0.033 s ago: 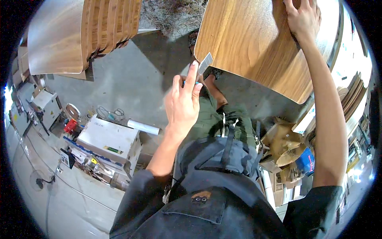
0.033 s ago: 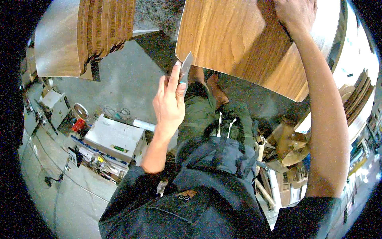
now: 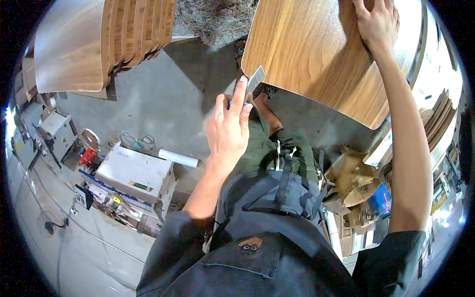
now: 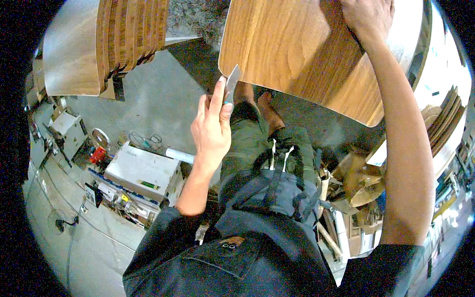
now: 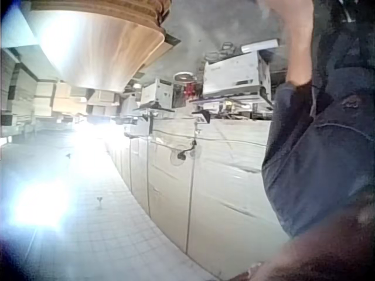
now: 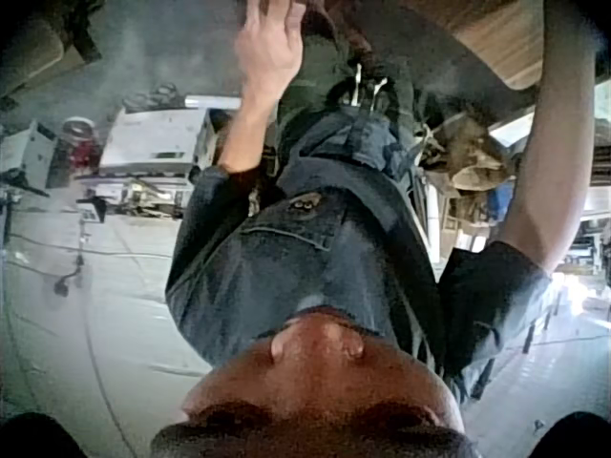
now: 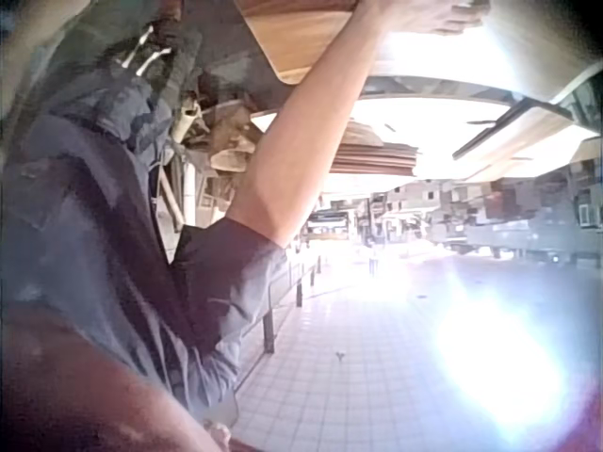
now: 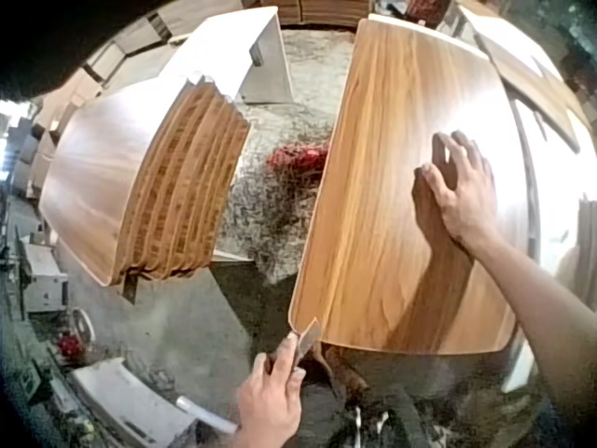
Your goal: The person finishes wooden panels by heating the edges with a heat gun, scraping the corners with a metal file, and trimming excess material using a utility knife.
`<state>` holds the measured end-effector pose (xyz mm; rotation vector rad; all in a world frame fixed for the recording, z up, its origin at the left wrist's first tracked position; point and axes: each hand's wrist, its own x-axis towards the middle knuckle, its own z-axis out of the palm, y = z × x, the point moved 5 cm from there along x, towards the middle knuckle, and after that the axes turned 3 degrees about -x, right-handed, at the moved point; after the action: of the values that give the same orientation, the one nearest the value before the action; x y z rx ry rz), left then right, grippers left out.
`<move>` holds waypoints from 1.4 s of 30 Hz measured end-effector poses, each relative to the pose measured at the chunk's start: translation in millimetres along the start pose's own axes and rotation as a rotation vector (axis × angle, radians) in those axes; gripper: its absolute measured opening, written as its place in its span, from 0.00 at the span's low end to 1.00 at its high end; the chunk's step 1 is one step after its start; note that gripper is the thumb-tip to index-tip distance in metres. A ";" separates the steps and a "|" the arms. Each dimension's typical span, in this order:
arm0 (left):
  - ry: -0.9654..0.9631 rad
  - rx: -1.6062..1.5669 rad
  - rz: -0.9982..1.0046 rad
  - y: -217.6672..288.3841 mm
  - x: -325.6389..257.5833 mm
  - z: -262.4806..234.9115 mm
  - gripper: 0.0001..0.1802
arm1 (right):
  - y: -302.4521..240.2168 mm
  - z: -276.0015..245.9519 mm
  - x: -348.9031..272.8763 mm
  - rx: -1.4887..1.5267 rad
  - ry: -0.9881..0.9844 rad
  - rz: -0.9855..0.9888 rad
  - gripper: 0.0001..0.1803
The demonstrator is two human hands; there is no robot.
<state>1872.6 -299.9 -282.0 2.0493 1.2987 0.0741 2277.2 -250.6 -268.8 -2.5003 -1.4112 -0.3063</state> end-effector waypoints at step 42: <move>-0.093 0.120 0.178 -11.1 65.1 -36.4 0.27 | 2.1 1.2 -1.8 -0.014 -0.060 0.009 0.36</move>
<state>1881.9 -225.1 -280.9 2.2399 1.0861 -0.0192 2278.1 -252.7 -270.8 -2.5458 -1.4248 -0.2426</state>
